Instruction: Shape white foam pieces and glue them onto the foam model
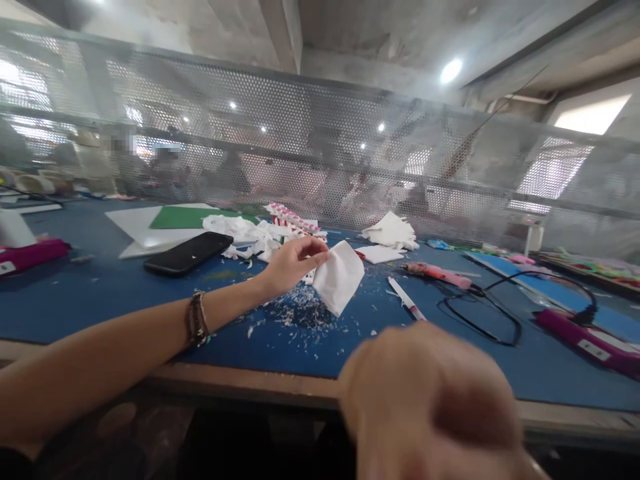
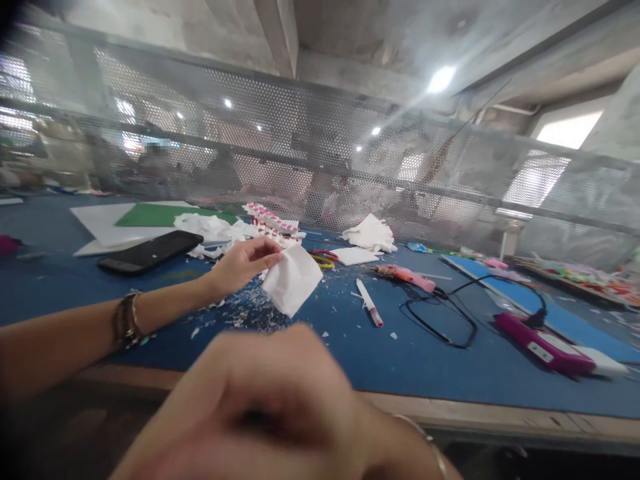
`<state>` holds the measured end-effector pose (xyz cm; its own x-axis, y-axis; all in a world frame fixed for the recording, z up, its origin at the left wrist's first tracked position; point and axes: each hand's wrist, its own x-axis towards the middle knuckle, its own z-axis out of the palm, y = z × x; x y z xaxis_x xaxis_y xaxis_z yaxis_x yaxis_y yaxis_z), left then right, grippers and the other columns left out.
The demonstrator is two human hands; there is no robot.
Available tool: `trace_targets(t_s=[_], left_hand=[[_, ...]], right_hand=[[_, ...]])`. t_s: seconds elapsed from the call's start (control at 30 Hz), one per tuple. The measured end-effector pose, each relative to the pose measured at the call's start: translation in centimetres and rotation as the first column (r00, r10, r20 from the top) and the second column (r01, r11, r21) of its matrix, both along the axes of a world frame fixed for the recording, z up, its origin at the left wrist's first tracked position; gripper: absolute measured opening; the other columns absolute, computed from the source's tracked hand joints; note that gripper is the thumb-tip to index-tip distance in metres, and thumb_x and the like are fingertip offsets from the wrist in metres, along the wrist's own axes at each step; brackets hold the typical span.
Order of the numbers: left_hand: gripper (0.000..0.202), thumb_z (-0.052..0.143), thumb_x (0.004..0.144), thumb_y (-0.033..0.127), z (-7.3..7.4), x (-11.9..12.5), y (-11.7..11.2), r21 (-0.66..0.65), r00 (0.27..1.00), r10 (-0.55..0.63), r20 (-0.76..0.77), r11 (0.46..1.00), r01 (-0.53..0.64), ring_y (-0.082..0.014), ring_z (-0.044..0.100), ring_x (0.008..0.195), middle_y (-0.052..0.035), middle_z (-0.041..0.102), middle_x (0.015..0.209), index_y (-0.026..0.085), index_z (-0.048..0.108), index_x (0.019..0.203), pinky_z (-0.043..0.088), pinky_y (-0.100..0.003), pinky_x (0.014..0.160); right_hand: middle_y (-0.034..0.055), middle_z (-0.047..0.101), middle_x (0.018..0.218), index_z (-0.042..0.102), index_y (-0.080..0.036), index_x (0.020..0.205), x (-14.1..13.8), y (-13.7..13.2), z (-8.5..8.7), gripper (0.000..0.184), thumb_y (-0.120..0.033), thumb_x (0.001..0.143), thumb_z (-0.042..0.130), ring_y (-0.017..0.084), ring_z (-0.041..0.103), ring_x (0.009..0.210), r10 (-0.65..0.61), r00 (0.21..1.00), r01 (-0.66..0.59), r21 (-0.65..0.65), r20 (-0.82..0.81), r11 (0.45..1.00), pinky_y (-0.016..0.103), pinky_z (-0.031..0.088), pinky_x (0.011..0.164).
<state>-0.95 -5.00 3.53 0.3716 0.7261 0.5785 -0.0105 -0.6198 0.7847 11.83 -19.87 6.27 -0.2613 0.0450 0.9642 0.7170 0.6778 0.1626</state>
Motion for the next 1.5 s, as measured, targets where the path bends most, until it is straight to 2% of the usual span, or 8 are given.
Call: trace_targets(t_s=[0.07,0.17,0.33,0.47,0.67,1.03,1.33,1.5], left_hand=[[0.01,0.053,0.07,0.024,0.1,-0.1,-0.2,-0.005,1.0,-0.009,-0.005,1.0,0.009,-0.0082,0.046,0.063,0.0012,0.05,0.067,0.013,0.051,0.07,0.038,-0.021,0.061],[0.01,0.053,0.07,0.023,0.2,-0.1,-0.3,-0.004,1.0,-0.013,-0.023,1.0,0.013,-0.0084,0.046,0.063,0.0005,0.051,0.067,0.013,0.052,0.069,0.038,-0.021,0.061],[0.01,0.054,0.07,0.024,0.1,0.1,-0.3,-0.045,0.997,-0.064,-0.047,0.997,0.062,-0.0076,0.044,0.057,0.0009,0.05,0.062,0.015,0.052,0.07,0.036,-0.019,0.052],[0.008,0.055,0.068,0.023,0.1,0.3,-0.4,-0.107,0.995,-0.093,-0.019,0.99,0.09,-0.0078,0.044,0.055,0.0,0.051,0.061,0.015,0.053,0.068,0.036,-0.019,0.049],[0.011,0.057,0.067,0.026,-0.2,0.0,-0.2,-0.151,0.99,-0.14,0.007,0.979,0.14,-0.0092,0.047,0.058,-0.0004,0.054,0.064,0.016,0.054,0.069,0.036,-0.021,0.053],[0.009,0.059,0.065,0.025,-0.1,-0.4,0.2,-0.276,0.939,-0.344,-0.024,0.905,0.324,-0.0077,0.043,0.055,0.0014,0.052,0.062,0.017,0.059,0.068,0.03,-0.02,0.051],[0.014,0.059,0.067,0.029,-0.3,-0.6,0.5,-0.293,0.928,-0.372,-0.014,0.889,0.352,-0.0083,0.043,0.06,0.0009,0.052,0.064,0.015,0.061,0.071,0.028,-0.021,0.054],[0.019,0.061,0.064,0.032,-0.2,-0.7,0.6,-0.349,0.93,-0.367,-0.011,0.873,0.34,-0.0073,0.042,0.059,0.0016,0.051,0.063,0.014,0.061,0.071,0.027,-0.02,0.054]], right_hand=[[-0.0123,0.05,0.036,0.058,-0.021,0.069,0.6,1.7,1.4,0.023,-0.023,0.083,0.04,0.003,0.044,0.032,0.135,0.985,-0.096,-0.302,0.11,0.948,0.016,0.049,0.053],[-0.0046,0.061,0.054,0.053,-0.021,0.067,2.1,5.6,3.1,0.011,-0.023,0.078,0.051,0.005,0.05,0.041,0.238,0.967,-0.14,-0.597,0.088,0.79,0.017,0.04,0.04],[-0.0018,0.051,0.051,0.044,-0.02,0.053,3.7,11.0,1.5,0.026,-0.029,0.077,0.049,0.009,0.047,0.049,0.132,0.987,-0.158,-0.505,-0.087,0.848,0.024,0.039,0.049],[0.003,0.055,0.077,0.05,-0.022,0.072,3.3,11.9,-0.8,0.007,-0.023,0.077,0.046,0.015,0.051,0.079,0.157,0.986,-0.117,-0.433,0.058,0.894,0.031,0.042,0.07],[0.0023,0.059,0.091,0.048,-0.025,0.09,3.0,11.3,-1.3,0.014,-0.021,0.076,0.049,0.016,0.054,0.084,0.245,0.969,-0.182,-0.604,0.024,0.776,0.031,0.041,0.074],[-0.0017,0.063,0.073,0.062,-0.023,0.079,3.7,10.7,-1.0,0.011,-0.029,0.073,0.055,0.009,0.05,0.06,0.308,0.95,-0.231,-0.762,-0.044,0.605,0.023,0.035,0.053],[-0.0031,0.062,0.067,0.065,-0.021,0.084,3.8,10.2,-0.4,0.016,-0.024,0.076,0.051,0.005,0.038,0.047,0.271,0.962,-0.152,-0.766,0.029,0.624,0.019,0.029,0.044],[-0.0013,0.063,0.071,0.063,-0.02,0.088,3.9,10.5,-0.7,0.018,-0.022,0.077,0.049,0.006,0.047,0.055,0.271,0.96,-0.131,-0.736,0.074,0.664,0.019,0.034,0.049]])
